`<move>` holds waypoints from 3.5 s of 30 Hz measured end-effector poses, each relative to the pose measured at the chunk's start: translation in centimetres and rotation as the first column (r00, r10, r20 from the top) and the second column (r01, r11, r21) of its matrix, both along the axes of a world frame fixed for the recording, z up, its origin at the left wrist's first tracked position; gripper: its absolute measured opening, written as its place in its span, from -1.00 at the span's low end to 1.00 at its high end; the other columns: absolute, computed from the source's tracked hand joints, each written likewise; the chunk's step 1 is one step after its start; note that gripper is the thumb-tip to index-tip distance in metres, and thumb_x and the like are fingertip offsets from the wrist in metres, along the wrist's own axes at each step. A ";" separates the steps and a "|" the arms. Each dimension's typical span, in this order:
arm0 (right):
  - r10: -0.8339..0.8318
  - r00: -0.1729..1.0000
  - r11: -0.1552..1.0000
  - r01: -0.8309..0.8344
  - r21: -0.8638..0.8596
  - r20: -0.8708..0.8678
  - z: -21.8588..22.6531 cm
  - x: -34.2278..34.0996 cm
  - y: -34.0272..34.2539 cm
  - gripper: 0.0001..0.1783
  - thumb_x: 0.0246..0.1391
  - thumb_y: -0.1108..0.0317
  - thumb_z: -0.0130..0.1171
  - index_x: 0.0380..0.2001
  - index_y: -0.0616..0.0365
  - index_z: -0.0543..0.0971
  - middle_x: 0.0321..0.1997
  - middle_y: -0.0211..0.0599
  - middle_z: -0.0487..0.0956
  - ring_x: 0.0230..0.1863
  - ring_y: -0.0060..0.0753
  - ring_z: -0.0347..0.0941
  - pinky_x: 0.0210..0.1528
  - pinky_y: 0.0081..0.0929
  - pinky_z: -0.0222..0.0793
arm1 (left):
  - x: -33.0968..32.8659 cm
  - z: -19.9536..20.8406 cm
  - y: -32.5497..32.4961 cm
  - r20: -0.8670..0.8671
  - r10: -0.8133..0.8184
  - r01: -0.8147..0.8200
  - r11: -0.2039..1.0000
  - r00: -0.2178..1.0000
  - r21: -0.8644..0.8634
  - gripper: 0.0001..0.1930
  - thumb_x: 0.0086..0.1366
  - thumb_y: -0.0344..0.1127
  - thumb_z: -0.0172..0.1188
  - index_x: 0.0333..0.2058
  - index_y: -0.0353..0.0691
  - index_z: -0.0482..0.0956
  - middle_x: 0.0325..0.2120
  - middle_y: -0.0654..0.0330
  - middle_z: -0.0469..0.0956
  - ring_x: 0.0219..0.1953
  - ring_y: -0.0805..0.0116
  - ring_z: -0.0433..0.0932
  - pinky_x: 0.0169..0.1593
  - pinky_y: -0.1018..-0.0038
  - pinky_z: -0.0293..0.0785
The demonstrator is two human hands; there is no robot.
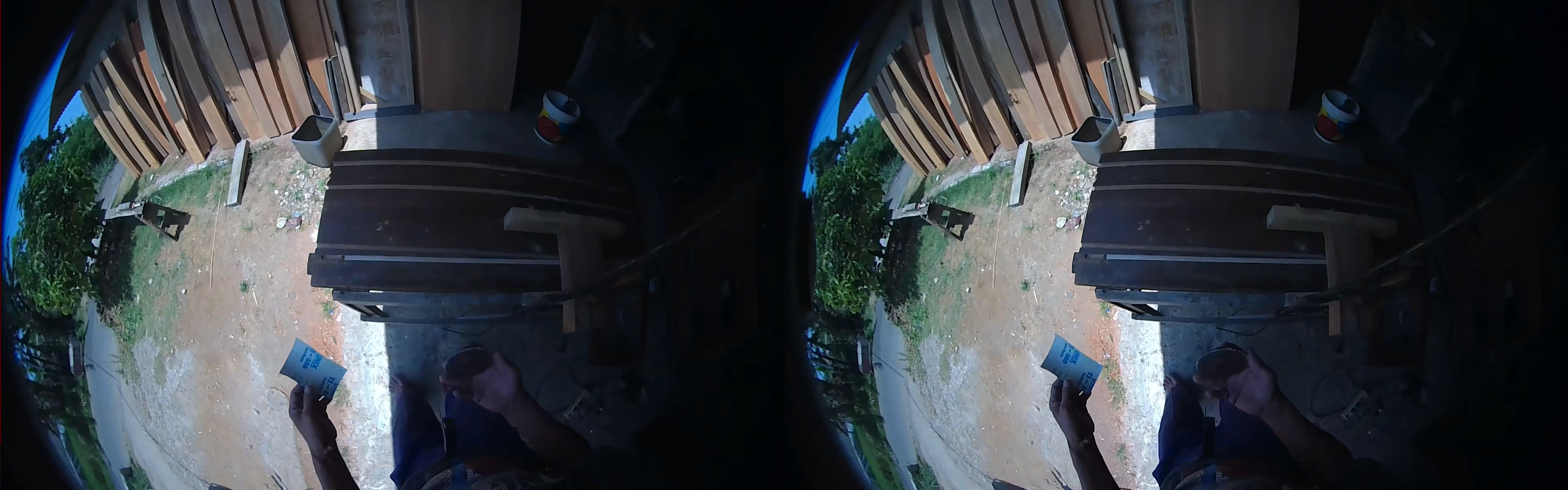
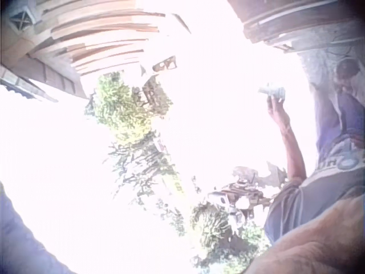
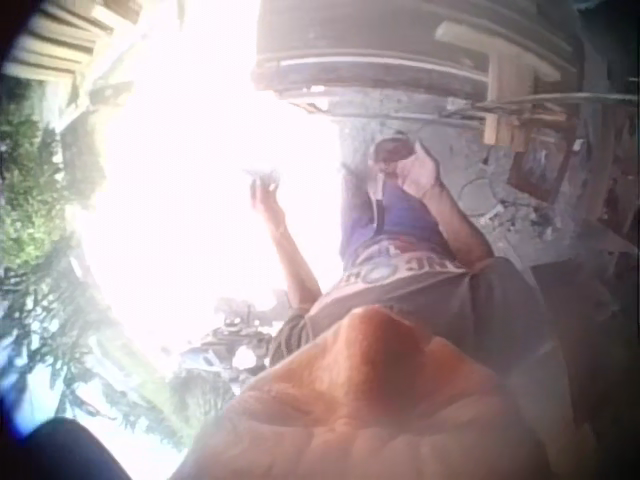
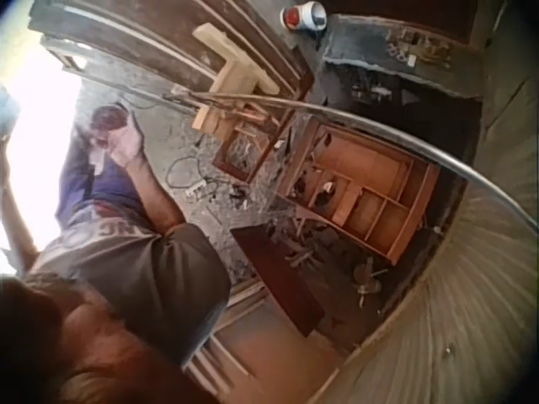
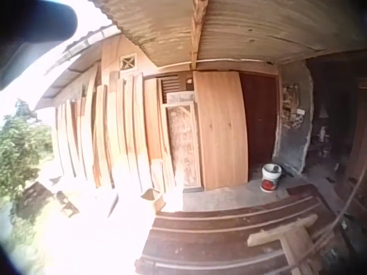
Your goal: The person sharpens a circular metal tool using a wooden mallet and a small piece of wood as a guide. They then attach the sharpened tool to an angle grinder and use it to smooth the surface of a wooden frame.
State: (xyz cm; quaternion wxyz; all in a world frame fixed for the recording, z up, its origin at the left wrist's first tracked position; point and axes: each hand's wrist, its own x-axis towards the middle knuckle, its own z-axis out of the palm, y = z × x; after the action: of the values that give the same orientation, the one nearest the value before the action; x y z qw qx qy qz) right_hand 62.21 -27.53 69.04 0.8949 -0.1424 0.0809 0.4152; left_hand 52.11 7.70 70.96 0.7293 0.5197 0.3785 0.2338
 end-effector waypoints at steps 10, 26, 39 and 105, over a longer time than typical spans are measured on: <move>-0.515 0.856 0.837 0.514 0.186 -0.045 5.8 7.7 4.9 -0.16 0.37 -0.20 -0.14 0.44 0.20 0.06 0.51 0.14 0.07 0.56 0.13 -0.10 0.36 0.09 0.29 | 24.0 0.0 0.5 0.236 -0.378 0.413 0.903 0.895 -0.121 -0.85 0.43 -0.37 0.15 -0.12 -0.29 0.60 -0.30 0.24 0.65 -0.32 0.52 0.60 -0.20 0.52 0.57; -0.542 0.787 0.748 0.612 -0.258 0.295 5.6 22.6 8.1 -0.33 0.38 -0.14 -0.07 0.31 0.13 0.31 0.24 0.01 0.47 0.21 -0.02 0.49 0.03 -0.26 0.60 | 37.7 -2.0 -3.6 -0.126 -0.844 0.793 0.425 0.521 0.437 -0.56 0.33 -0.24 0.24 0.14 -0.24 0.52 -0.10 -0.08 0.65 -0.08 0.04 0.65 0.04 0.28 0.53; 0.193 0.761 0.482 0.476 -0.735 0.619 4.0 32.8 11.8 -0.47 0.34 0.04 0.12 0.21 0.13 0.39 0.09 -0.28 0.54 0.13 -0.45 0.46 0.17 -0.34 0.40 | 37.9 -3.4 -2.2 -0.371 -0.766 0.613 0.038 0.525 0.789 -0.45 0.28 -0.15 0.23 0.24 -0.06 0.45 0.28 0.07 0.37 0.31 -0.04 0.30 0.35 0.10 0.18; 0.782 0.501 -0.008 0.602 -0.798 0.371 3.3 33.0 11.6 0.24 -0.16 0.32 0.51 0.52 -0.01 -0.04 0.26 -0.01 0.51 0.28 -0.08 0.43 0.35 -0.24 0.30 | 37.7 -4.2 -2.7 -0.408 -0.703 0.547 -0.032 0.583 0.837 -0.55 0.24 -0.27 0.18 0.12 -0.17 0.50 0.25 0.07 0.38 0.35 0.07 0.26 0.36 0.13 0.18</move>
State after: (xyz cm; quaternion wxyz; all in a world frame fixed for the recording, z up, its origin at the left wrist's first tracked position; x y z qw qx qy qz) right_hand 95.18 -15.89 72.31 0.3542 -0.9133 -0.1191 0.1622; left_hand 89.77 5.00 66.76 0.3465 0.9218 -0.1540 0.0806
